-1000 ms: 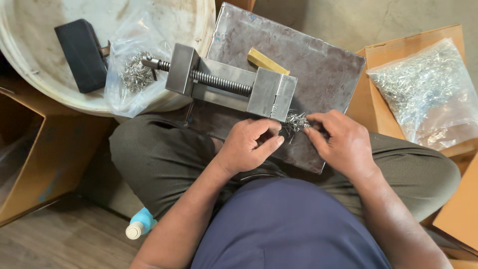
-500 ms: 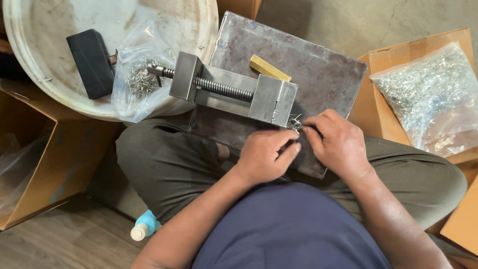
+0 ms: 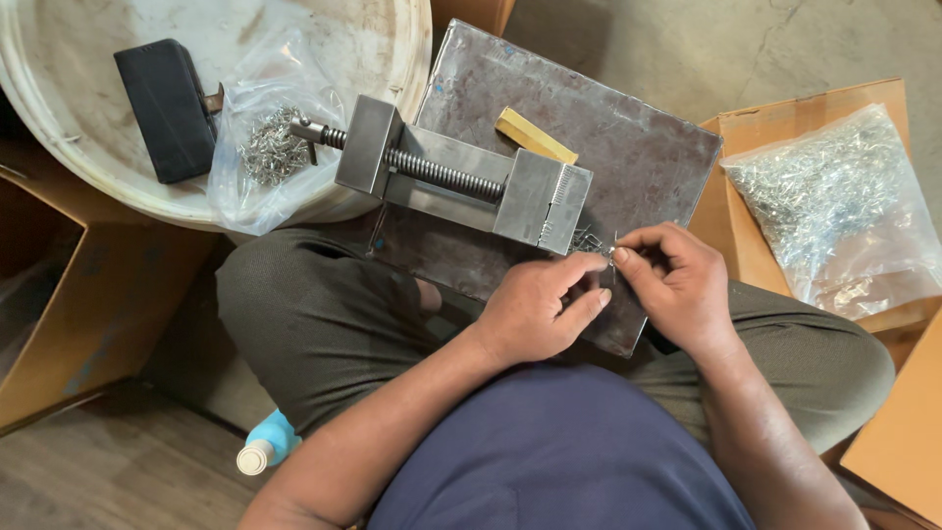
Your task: The person sits cross-legged on the floor and sorts small metal nails by hand, picking them from a pile on a metal workbench and placing them into a plastic bag. The person also uses a small wooden block to sweep the nails together on the workbench.
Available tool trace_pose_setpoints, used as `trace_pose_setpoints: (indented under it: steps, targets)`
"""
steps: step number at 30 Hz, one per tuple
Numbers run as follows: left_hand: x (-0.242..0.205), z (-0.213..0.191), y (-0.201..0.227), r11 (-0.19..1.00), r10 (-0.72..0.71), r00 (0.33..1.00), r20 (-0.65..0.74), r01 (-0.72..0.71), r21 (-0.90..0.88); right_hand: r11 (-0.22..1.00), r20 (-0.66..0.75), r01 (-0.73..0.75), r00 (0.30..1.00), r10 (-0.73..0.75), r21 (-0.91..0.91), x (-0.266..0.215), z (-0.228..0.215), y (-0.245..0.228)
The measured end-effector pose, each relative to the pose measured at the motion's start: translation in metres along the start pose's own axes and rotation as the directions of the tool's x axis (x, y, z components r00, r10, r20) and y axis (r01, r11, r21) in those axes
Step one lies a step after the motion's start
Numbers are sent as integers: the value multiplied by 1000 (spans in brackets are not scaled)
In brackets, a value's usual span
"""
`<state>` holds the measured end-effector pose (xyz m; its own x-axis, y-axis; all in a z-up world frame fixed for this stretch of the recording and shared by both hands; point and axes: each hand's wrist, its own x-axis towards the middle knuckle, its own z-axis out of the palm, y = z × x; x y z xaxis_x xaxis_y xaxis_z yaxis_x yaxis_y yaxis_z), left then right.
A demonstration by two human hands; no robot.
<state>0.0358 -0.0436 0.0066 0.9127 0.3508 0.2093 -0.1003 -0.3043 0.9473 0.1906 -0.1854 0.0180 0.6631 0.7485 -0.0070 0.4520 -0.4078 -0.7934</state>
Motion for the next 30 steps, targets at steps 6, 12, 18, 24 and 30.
trace_pose_setpoints:
  steps: [6,12,18,24,30]
  targets:
    - [1,-2,-1,1000,6,1000,-1,-6,6,960,31,-90,996,84,264,-8,4,12]
    - [2,0,0,996,-15,1000,-22,17,92,889,62,-143,990,129,436,-13,5,21]
    - [4,3,2,981,-45,999,-30,50,187,815,139,-185,982,129,549,-17,2,26]
    - [2,7,0,966,67,997,-46,-54,254,806,161,-199,978,130,557,-24,6,32]
    - [2,6,1,971,83,995,-47,-70,228,820,184,-182,978,95,543,-23,7,32]
